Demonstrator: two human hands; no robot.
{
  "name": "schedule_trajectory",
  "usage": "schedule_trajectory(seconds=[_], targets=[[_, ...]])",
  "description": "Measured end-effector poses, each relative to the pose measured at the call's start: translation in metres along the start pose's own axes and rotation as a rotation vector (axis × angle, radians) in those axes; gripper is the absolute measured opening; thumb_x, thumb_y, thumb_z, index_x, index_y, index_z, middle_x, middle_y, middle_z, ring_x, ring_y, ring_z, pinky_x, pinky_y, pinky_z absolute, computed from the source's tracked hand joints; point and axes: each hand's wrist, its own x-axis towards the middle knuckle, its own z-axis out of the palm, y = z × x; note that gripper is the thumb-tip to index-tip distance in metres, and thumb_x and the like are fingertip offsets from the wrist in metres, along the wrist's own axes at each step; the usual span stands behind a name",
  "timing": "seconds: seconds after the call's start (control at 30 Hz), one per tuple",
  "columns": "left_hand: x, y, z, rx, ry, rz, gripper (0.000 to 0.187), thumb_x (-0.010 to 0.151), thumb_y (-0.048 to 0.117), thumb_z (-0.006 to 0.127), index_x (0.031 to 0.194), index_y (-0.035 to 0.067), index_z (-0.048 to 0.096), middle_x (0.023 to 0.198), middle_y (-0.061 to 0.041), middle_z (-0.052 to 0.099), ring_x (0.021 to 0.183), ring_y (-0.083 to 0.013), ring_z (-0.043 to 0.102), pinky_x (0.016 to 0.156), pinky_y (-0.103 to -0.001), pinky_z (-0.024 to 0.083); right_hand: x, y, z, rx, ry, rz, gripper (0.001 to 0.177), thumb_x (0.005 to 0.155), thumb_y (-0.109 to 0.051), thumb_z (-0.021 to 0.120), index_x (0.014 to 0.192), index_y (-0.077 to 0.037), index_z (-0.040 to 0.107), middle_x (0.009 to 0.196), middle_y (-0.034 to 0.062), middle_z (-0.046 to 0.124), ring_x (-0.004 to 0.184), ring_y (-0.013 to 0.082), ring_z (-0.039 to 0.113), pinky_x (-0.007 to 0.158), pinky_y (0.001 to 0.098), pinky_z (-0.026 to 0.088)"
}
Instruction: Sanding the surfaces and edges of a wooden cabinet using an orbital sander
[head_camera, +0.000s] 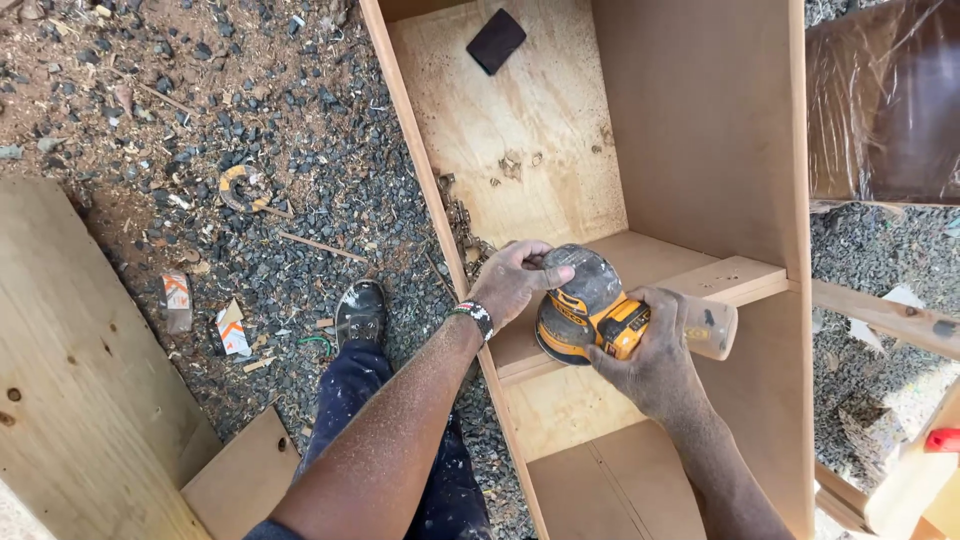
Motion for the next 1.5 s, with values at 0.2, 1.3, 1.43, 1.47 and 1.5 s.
schedule_trajectory(seconds=[0.2,1.3,1.43,1.47,1.5], targets=[[0.002,0.015,0.005,-0.006,0.029,-0.109,0.053,0.077,0.034,0.115,0.119,0.011,0.093,0.098,0.001,0.077,0.088,-0.0072,0.076,0.079,-0.024,0.063,0.003,-0.005,0.007,0.052,0.011,0.052,0.101,0.073,-0.021,0.112,0.153,-0.013,0.051,0.147,0.0186,0.046,0.152,0.0537,0.059,0.127,0.0652,0.052],[-0.025,0.054,-0.022,0.817,-0.062,0.139,0.025,0.116,0.035,0.077,0.122,0.012,0.083,0.130,-0.017,0.074,0.133,-0.0372,0.077,0.109,-0.048,0.065,0.060,-0.062,-0.019,-0.115,-0.190,0.102,0.090,0.074,-0.030,0.111,0.145,-0.011,0.059,0.139,0.0227,0.050,0.138,0.0633,0.063,0.110,0.0677,0.065],[-0.017,0.074,-0.052,1.261,0.070,0.622,0.015,0.121,0.030,0.068,0.119,0.017,0.076,0.117,-0.010,0.070,0.115,-0.0279,0.081,0.101,-0.041,0.067,0.084,-0.062,0.016,-0.142,-0.229,0.154,0.085,0.074,-0.028,0.110,0.143,-0.015,0.062,0.142,0.0245,0.050,0.134,0.0621,0.068,0.106,0.0661,0.067],[-0.015,0.074,-0.057,1.206,0.098,0.740,0.023,0.124,0.032,0.063,0.130,0.012,0.072,0.118,-0.012,0.067,0.114,-0.0345,0.080,0.101,-0.046,0.067,0.082,-0.071,0.027,-0.171,-0.246,0.186,0.083,0.074,-0.029,0.109,0.142,-0.015,0.063,0.143,0.0264,0.050,0.133,0.0638,0.070,0.104,0.0665,0.068],[-0.012,0.074,-0.061,1.148,0.125,0.856,0.032,0.128,0.035,0.058,0.141,0.007,0.068,0.119,-0.014,0.063,0.112,-0.0411,0.080,0.102,-0.051,0.067,0.080,-0.081,0.037,-0.200,-0.263,0.218,0.080,0.075,-0.031,0.107,0.141,-0.016,0.065,0.144,0.0282,0.051,0.132,0.0654,0.072,0.102,0.0668,0.070]])
